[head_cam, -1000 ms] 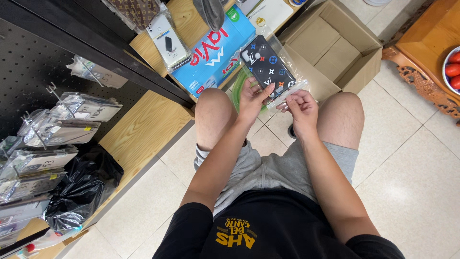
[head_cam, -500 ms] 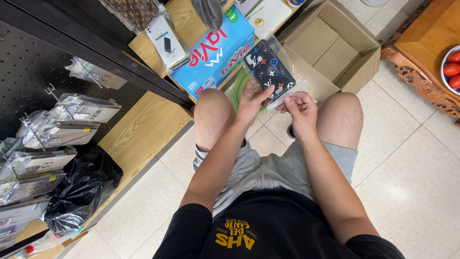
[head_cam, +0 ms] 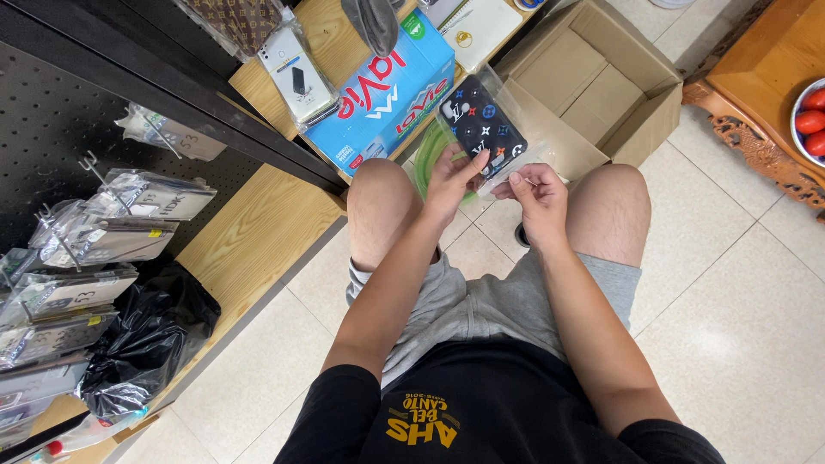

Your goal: The person organizes phone cases by placing them into plastic bags, bundling them with a rubber band, and then putting the bags into a cardboard box.

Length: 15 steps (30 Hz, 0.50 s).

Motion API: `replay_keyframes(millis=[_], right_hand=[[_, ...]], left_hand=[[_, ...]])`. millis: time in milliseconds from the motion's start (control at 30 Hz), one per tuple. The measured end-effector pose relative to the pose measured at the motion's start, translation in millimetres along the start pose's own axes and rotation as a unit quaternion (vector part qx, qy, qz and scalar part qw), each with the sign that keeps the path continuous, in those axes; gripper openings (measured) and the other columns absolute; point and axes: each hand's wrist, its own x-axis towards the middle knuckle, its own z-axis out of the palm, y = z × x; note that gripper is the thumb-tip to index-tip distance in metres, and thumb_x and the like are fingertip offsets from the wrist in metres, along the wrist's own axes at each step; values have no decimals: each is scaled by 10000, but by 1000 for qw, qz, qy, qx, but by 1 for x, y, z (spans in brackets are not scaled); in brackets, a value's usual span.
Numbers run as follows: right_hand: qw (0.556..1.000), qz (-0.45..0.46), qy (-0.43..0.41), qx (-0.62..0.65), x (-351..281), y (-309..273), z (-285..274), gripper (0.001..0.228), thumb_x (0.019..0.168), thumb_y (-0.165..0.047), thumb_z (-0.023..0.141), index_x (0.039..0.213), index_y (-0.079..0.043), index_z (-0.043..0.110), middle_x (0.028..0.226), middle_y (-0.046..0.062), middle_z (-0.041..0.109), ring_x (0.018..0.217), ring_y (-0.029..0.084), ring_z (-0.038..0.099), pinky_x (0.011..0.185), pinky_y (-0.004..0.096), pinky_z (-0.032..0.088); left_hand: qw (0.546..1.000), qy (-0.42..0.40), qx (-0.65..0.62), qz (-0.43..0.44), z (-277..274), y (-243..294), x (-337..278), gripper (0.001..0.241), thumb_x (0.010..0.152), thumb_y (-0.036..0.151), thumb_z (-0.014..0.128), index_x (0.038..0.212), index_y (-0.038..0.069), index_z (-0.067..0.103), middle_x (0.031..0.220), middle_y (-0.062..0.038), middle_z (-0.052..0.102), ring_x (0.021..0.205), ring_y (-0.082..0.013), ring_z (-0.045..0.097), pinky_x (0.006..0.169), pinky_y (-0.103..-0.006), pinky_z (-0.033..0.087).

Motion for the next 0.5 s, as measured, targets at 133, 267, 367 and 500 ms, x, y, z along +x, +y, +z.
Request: replay_keyframes(millis=[133, 267, 367, 500], right_hand=[[1000, -14, 3, -10, 4, 12, -9, 84, 1106, -69, 651, 1097, 2, 608, 859, 181, 711, 773, 276, 790, 720, 358, 667], [996, -52, -8, -74, 6, 17, -14, 99, 1153, -85, 582, 1089, -13, 601, 850, 147, 679, 784, 244, 760, 750, 368, 645], [983, -83, -24, -161, 5, 6, -12, 122, 1149, -76, 602, 1048, -11, 617, 830, 129, 654, 793, 203, 688, 731, 374, 603], [954, -118, -37, -274, 8, 9, -20, 107, 1112, -49, 660, 1010, -19, 658, 796, 149, 632, 762, 224, 630, 690, 379, 564]], left_hand=[[989, 23, 147, -1, -1, 19, -15, 726, 883, 441, 931, 1369, 43, 567, 973, -120, 742, 633, -166, 729, 508, -261, 583], [918, 23, 370, 140, 8, 44, -27, 891, 883, 552, 851, 1490, 63, 418, 1443, -276, 507, 1236, -514, 644, 1014, -582, 581], [898, -34, 365, 242, 11, 30, -24, 472, 912, 399, 877, 1264, 143, 694, 1198, -124, 723, 1066, -363, 738, 892, -464, 618], [923, -97, 321, 187, 7, 17, -24, 119, 961, 258, 827, 1068, 206, 829, 983, -34, 826, 795, -195, 813, 711, -305, 638]])
